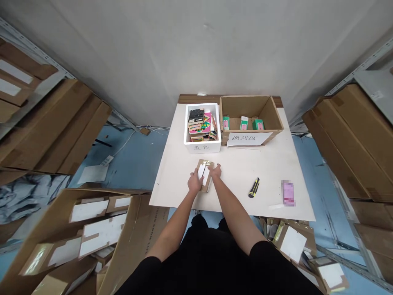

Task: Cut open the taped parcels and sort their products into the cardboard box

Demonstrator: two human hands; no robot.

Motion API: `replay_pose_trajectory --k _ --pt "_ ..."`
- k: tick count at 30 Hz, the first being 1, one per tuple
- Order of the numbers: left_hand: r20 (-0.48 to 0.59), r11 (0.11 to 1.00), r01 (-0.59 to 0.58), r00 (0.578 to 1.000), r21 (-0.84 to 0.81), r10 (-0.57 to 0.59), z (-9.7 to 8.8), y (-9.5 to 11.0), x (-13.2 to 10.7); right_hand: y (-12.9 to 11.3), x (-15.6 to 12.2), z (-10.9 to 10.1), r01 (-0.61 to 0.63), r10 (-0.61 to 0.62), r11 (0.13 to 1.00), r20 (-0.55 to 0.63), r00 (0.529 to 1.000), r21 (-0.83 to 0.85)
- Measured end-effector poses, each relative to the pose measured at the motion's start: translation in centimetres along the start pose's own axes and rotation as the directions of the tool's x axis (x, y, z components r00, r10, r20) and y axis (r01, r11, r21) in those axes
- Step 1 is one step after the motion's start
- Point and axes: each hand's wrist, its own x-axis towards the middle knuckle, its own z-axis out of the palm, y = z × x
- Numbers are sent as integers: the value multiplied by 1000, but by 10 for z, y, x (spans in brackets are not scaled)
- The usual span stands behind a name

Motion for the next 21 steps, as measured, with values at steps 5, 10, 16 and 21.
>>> replay_pose_trajectory --k 5,10,16,21 --pt "74 983 -139 986 -116 148 -16 -22 8 3 -12 -5 -177 194 977 -157 968 117" --pt "60 932 -163 980 -323 192 -35 -57 25 -4 -45 11 -113 122 992 -237 964 53" --pt "6 916 -90 995 -391 101 -25 -65 30 -6 -83 46 23 -11 999 -305 952 36" --pt "-158 908 -204 975 -366 155 -20 -73 36 22 -85 10 -2 64 948 -184 981 320"
